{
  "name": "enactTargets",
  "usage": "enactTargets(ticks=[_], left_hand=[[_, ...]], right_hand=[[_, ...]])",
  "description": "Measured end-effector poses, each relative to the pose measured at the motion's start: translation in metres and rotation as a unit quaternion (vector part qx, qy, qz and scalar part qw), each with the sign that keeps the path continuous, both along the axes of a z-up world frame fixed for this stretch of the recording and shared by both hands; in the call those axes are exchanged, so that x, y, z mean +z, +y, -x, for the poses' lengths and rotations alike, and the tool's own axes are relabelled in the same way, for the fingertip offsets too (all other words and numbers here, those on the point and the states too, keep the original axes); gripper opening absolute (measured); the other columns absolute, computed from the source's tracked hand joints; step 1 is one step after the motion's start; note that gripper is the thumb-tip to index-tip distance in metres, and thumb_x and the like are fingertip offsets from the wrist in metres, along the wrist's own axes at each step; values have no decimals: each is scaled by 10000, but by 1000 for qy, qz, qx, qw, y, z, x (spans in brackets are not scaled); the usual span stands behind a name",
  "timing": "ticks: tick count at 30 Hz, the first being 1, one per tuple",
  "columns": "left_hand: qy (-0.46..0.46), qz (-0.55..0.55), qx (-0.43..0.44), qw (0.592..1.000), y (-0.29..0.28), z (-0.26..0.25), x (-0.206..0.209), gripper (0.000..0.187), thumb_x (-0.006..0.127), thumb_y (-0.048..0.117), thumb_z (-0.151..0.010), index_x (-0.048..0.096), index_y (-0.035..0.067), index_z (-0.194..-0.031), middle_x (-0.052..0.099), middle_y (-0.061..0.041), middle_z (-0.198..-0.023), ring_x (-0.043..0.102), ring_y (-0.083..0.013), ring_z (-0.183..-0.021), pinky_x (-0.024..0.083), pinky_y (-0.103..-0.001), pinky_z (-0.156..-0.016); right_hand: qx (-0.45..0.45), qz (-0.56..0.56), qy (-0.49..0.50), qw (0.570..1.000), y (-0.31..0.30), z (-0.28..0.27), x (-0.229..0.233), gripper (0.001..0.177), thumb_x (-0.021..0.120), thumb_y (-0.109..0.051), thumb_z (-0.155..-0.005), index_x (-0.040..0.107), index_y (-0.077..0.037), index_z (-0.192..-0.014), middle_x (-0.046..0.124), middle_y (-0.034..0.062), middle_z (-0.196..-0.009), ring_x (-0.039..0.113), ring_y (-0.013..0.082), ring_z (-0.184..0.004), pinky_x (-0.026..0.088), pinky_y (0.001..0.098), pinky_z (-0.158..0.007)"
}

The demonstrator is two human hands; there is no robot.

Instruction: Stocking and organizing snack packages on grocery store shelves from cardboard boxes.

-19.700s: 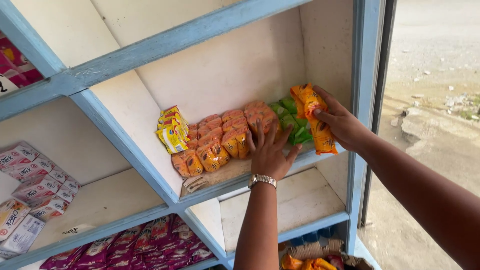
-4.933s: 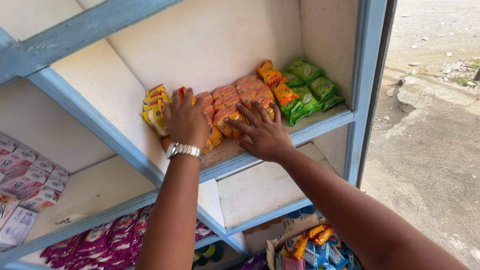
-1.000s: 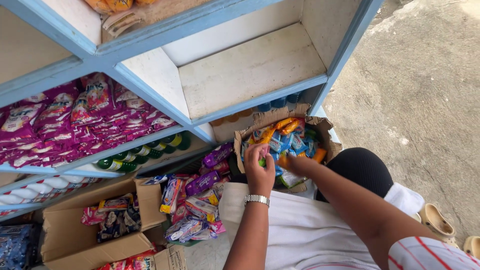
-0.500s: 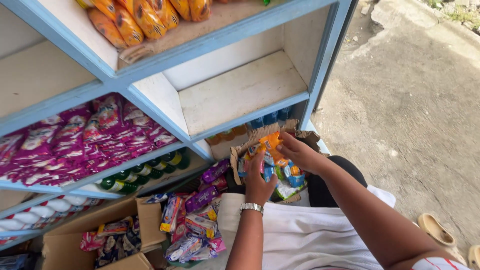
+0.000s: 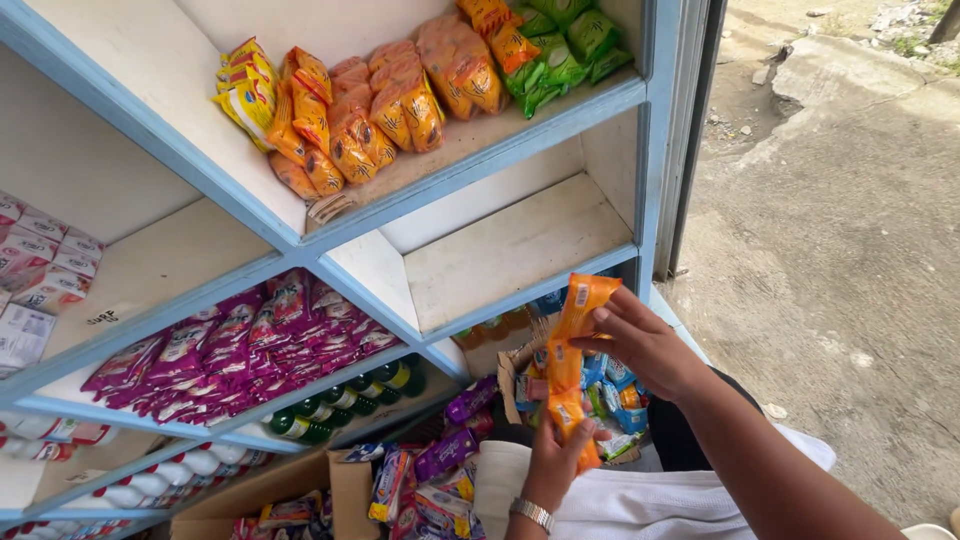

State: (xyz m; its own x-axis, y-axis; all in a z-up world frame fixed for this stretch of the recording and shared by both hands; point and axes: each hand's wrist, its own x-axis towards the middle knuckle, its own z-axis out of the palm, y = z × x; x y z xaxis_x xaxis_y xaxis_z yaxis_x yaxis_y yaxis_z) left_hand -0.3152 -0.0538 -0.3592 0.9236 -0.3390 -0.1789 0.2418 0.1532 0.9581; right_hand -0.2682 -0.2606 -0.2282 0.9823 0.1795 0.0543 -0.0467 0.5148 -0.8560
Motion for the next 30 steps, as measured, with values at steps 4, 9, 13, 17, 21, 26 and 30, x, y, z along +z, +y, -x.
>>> enactTargets(ticks=[4,9,13,17,21,26,30], left_hand=[[82,57,-50,994,-5,29,30,541,594,340,-1022,412,99,-1472,662,-112,-1280,727,-197,-1136,651,-353,-850],[164,138,-51,975,-15,33,42,537,550,339,-1035,395,140,-1509,657,-116,-1282,710,-209,-1147,640,-377,-896],[208,196,-52,957,-19,29,42,534,537,340,-1043,401,142,-1519,659,-107,-1280,700,-226,-1164,629,-411,-921],[206,211,-62,953,-20,26,41,523,534,342,-1053,419,124,-1514,657,-108,-1293,689,-230,-1187,620,-424,-932],[151,205,-86,963,-19,29,17,525,567,320,-1097,442,88,-1551,640,-124,-1388,650,-223,-1254,582,-405,-1020],[125,179,-123,968,-20,35,40,563,587,371,-1068,427,98,-1534,631,-121,-1375,658,-266,-1203,578,-437,-982],[210,276,-144,927,-19,25,45,717,458,609,-1008,382,148,-1553,624,-121,-1309,686,-326,-1199,591,-468,-983]], right_hand=[[-33,15,42,998,-9,2,-6,476,501,-279,-1012,474,-79,-1443,587,97,-1343,601,233,-1265,540,458,-1055],[-35,15,32,999,-14,7,-23,477,507,-291,-1032,478,-49,-1443,580,114,-1362,574,234,-1288,496,444,-1082],[-46,45,38,997,-17,15,-17,538,513,-336,-1002,457,-85,-1473,589,108,-1374,579,217,-1294,471,421,-1089],[-40,77,4,996,-17,24,1,558,517,-348,-1004,435,-80,-1487,589,122,-1375,575,212,-1293,456,406,-1093],[-55,42,-8,998,-19,21,-16,536,514,-333,-1027,447,-62,-1484,585,126,-1373,568,231,-1275,457,417,-1074],[-53,-2,7,999,-16,26,-8,517,496,-335,-1014,460,-100,-1472,598,106,-1371,583,242,-1280,468,416,-1079],[6,169,-25,985,-12,33,3,526,604,-313,-966,528,-91,-1436,636,138,-1366,573,271,-1333,445,424,-1110]])
